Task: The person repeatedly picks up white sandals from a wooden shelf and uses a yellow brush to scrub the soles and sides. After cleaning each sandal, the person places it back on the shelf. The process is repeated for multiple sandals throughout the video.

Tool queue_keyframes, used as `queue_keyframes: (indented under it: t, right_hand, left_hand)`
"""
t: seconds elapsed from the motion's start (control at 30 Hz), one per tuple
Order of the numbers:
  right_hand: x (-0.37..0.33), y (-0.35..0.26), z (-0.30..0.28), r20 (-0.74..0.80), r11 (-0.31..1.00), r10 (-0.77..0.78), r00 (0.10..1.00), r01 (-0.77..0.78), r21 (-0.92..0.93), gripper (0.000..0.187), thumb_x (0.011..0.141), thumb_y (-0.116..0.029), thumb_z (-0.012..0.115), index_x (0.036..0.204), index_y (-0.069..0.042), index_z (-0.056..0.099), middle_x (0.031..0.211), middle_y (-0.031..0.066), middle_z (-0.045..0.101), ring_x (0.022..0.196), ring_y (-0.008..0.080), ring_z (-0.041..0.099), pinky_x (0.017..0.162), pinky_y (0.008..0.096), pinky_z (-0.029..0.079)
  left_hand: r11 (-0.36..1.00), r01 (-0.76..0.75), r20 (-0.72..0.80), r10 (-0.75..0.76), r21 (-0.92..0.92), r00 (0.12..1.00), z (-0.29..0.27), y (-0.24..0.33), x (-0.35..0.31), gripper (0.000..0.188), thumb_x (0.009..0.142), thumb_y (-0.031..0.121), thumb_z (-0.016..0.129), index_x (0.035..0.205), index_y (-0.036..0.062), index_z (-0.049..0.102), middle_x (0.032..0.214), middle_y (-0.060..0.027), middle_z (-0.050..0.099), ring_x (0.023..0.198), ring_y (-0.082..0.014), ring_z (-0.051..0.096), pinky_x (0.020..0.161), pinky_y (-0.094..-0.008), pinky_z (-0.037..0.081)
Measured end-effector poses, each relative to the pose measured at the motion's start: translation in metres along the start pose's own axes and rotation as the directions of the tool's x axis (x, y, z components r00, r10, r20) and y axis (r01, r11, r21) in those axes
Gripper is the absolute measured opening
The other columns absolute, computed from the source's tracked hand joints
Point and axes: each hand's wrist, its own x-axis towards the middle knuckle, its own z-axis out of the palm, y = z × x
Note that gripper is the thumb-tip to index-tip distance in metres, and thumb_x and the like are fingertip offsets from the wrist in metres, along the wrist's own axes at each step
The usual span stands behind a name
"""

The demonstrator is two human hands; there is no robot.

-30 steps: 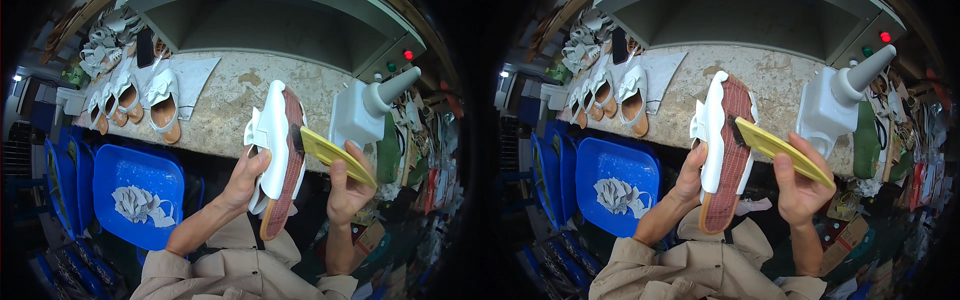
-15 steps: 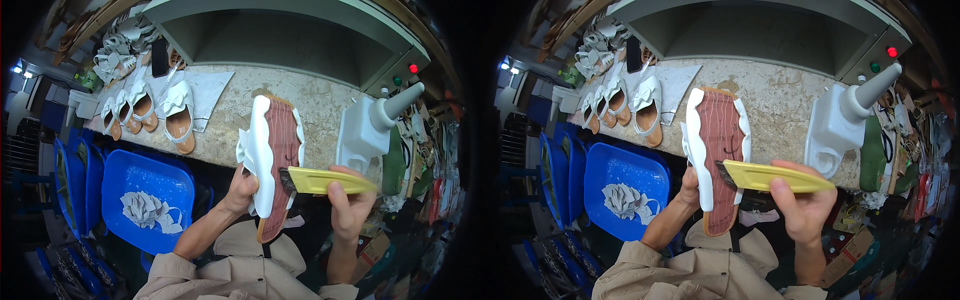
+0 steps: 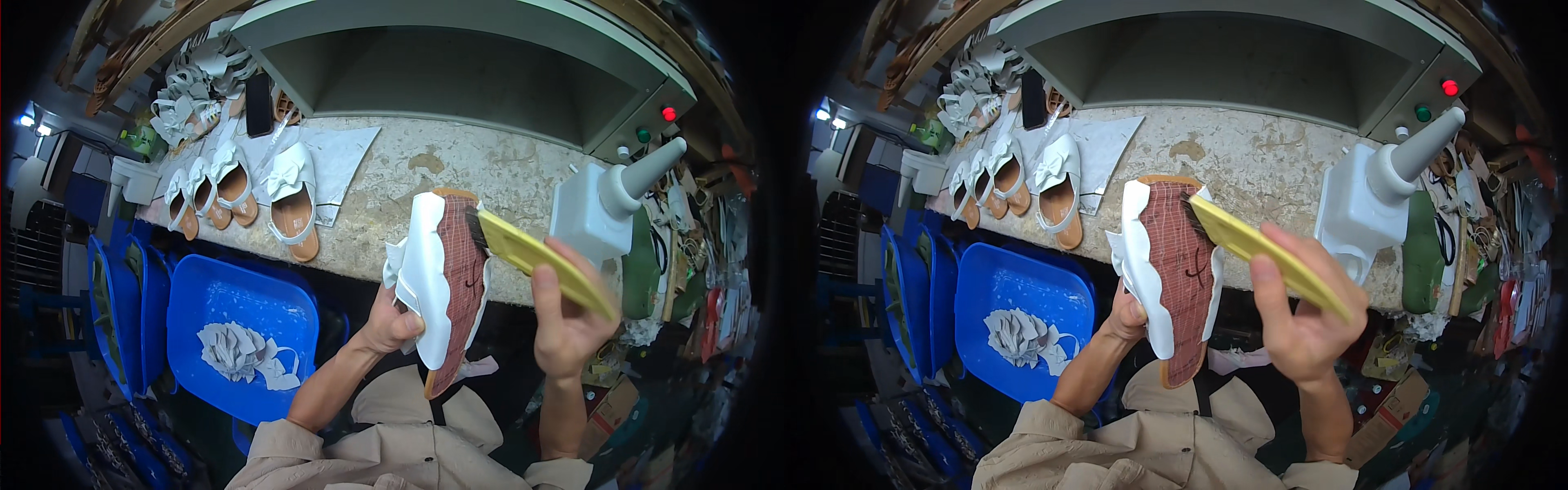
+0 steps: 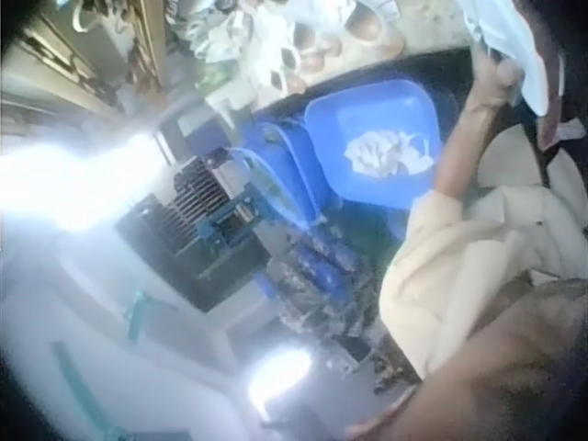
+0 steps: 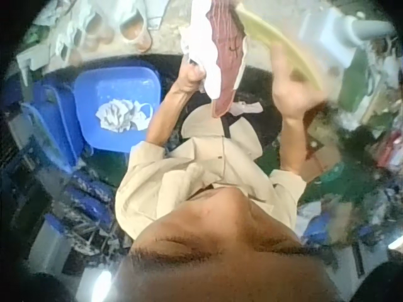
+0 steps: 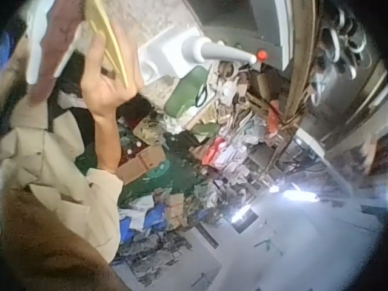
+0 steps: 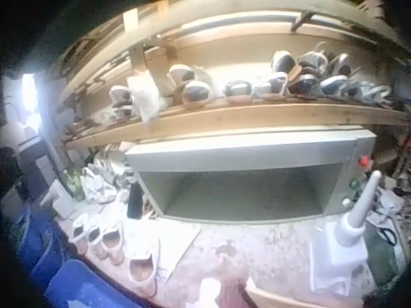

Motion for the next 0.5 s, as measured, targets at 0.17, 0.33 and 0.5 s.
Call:
queue_keyframes:
  t: [0.17, 0.33, 0.5]
  right_hand:
    - [-0.026, -0.012, 0.004, 0.105, 0.947, -0.26, 0.96, 0.275, -0.168, 0.027, 0.076, 0.01, 0.071, 0.103, 0.011, 0.066, 0.084, 0.0168, 0.069, 0.069, 0.0256, 0.066, 0.063, 0.0319, 0.053]
    - [-0.028, -0.022, -0.004, -0.011, 0.97, 0.161, 0.987, -0.156, 0.187, 0.023, 0.082, 0.007, 0.068, 0.104, 0.011, 0.066, 0.086, 0.0137, 0.07, 0.071, 0.0174, 0.065, 0.065, 0.0276, 0.052]
    - [-0.015, -0.029, 0.011, 0.011, 0.856, 0.351, 0.936, -0.326, 0.401, 0.024, 0.086, 0.0, 0.068, 0.107, 0.011, 0.066, 0.093, 0.0138, 0.071, 0.082, 0.0127, 0.065, 0.074, 0.0244, 0.051]
  left_hand:
    - [0.994, -0.084, -0.087, 0.09, 0.07, 0.992, -0.007, -0.012, -0.003, 0.102, 0.064, 0.048, 0.084, 0.142, 0.0055, 0.034, 0.111, -0.0024, 0.055, 0.102, -0.0135, 0.058, 0.089, -0.0302, 0.049]
    - [0.994, -0.101, -0.058, 0.103, 0.042, 0.993, -0.016, -0.018, -0.003, 0.095, 0.063, 0.051, 0.085, 0.133, 0.0071, 0.04, 0.101, -0.0001, 0.056, 0.093, -0.0104, 0.059, 0.083, -0.0277, 0.05]
    - [0.996, -0.047, -0.066, 0.052, 0.08, 0.996, -0.005, -0.01, -0.005, 0.098, 0.064, 0.049, 0.084, 0.138, 0.007, 0.036, 0.107, -0.0014, 0.056, 0.097, -0.0119, 0.059, 0.086, -0.0285, 0.05]
